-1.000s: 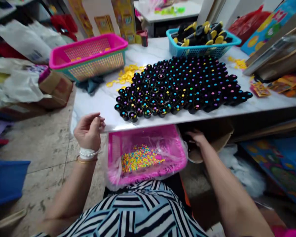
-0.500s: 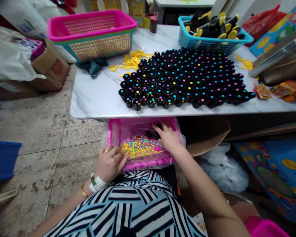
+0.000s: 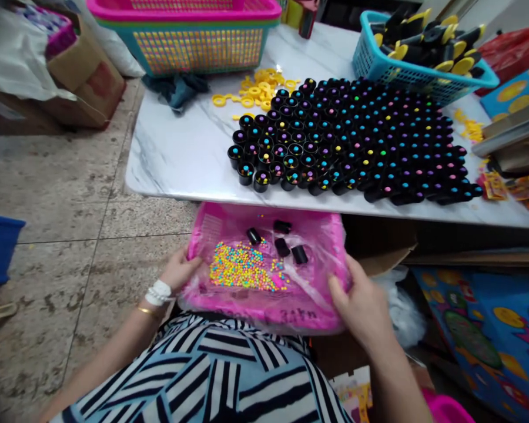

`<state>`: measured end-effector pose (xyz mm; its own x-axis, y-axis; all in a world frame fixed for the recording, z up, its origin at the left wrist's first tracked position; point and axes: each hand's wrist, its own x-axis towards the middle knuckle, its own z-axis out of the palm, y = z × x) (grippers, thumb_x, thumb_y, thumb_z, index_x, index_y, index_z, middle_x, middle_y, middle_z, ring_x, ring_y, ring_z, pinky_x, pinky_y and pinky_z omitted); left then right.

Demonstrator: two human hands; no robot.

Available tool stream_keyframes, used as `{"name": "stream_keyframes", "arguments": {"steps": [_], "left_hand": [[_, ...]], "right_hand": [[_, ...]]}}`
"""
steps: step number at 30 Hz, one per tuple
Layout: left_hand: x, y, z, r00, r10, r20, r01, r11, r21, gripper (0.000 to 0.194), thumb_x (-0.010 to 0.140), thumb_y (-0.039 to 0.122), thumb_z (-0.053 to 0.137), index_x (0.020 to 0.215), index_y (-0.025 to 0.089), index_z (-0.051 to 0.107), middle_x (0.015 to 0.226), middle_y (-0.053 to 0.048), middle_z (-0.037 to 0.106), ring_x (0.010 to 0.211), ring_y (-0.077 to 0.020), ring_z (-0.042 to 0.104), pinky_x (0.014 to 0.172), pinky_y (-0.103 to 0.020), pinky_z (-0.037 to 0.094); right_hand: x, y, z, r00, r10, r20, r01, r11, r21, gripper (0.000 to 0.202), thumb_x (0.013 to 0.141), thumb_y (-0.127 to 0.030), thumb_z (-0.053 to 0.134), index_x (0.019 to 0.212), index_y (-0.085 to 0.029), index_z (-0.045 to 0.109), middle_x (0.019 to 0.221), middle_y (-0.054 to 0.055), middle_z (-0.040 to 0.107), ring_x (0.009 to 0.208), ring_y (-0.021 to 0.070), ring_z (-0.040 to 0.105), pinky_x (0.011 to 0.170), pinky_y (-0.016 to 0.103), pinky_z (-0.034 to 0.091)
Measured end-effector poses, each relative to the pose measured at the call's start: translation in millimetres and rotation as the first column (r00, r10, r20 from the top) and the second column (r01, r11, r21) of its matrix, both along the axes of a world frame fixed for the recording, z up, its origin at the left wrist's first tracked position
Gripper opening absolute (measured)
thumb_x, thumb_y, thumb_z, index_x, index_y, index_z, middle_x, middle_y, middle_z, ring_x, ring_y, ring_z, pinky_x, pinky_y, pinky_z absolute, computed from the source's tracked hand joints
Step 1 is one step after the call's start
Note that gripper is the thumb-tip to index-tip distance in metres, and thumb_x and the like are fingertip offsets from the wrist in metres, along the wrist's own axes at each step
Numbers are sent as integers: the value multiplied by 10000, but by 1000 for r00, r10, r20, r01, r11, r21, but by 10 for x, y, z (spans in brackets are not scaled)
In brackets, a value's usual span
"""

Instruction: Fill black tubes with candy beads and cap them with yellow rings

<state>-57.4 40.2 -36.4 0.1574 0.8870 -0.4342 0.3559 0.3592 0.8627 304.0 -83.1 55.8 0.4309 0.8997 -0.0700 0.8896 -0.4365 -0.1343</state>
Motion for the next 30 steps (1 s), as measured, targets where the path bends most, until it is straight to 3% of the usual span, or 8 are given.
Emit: {"name": "stream_keyframes", "arguments": {"steps": [4, 7, 11, 14, 17, 21, 26, 30], "left_hand": [[265, -204, -65, 997, -47, 65, 43, 997, 57, 488, 668, 184, 522, 1145, 131, 611, 904, -30, 705, 753, -180, 630, 726, -297, 522], [304, -216, -60, 993, -102, 67, 93, 988, 119, 498, 683, 177, 520, 1172, 130, 599, 904, -29, 691, 844, -198, 633, 805, -316, 509], [246, -149, -14, 985, -170, 15, 167, 976, 138, 519, 704, 189, 528, 1218, 134, 574, 830, -15, 672, 764, -191, 616, 730, -303, 500], [247, -161, 15, 987, -162, 24, 158, 980, 124, 562, 705, 191, 526, 1263, 132, 547, 881, -30, 678, 739, -180, 603, 703, -292, 500], [265, -242, 55, 989, -138, 44, 131, 982, 133, 592, 718, 196, 520, 1307, 146, 524, 940, -38, 686, 784, -185, 607, 742, -296, 504], [276, -370, 117, 996, -71, 54, 64, 989, 133, 567, 737, 192, 496, 1302, 165, 531, 985, -30, 678, 775, -167, 588, 752, -290, 493], [235, -372, 93, 996, -82, 42, 76, 988, 134, 545, 721, 173, 488, 1262, 138, 546, 905, -21, 664, 697, -147, 545, 700, -269, 466], [201, -315, 43, 992, -130, 3, 128, 981, 145, 532, 726, 164, 496, 1253, 146, 561, 791, 9, 629, 607, -129, 488, 640, -256, 441]], "right_hand": [[341, -134, -4, 992, -119, 53, 119, 993, -2, 481, 829, -466, 480, 1206, -212, 638, 568, 11, 600, 539, 235, 599, 563, 332, 464], [433, -162, -149, 998, -65, -14, 64, 993, -104, 475, 843, -491, 501, 1190, -200, 645, 646, 35, 650, 576, 238, 614, 574, 340, 487], [158, -30, -248, 983, 42, 177, -63, 992, 112, 489, 887, -387, 499, 1251, -76, 594, 1126, 214, 645, 1016, 350, 612, 857, 472, 501], [-213, 195, -270, 957, 234, 169, -272, 927, 257, 388, 921, -246, 475, 1280, -162, 595, 1240, 161, 608, 1118, 299, 568, 979, 446, 461], [-588, 473, -370, 829, 559, 22, -555, 819, 145, 360, 939, -201, 455, 1268, -210, 602, 1285, 117, 607, 1128, 250, 570, 971, 382, 482], [-983, 755, -556, 672, 728, -133, -740, 661, -122, 340, 927, -182, 473, 1243, -176, 595, 1270, 133, 629, 1059, 249, 620, 854, 350, 523], [-1168, 765, -519, 816, 536, -216, -578, 762, -292, 614, 906, -546, 523, 1384, -168, 442, 830, 94, 735, 767, 271, 711, 665, 339, 529], [-1028, 731, -428, 677, 708, -203, -736, 650, -187, 495, 953, -382, 501, 1421, -238, 428, 1200, 132, 671, 953, 253, 687, 738, 331, 530]]}}
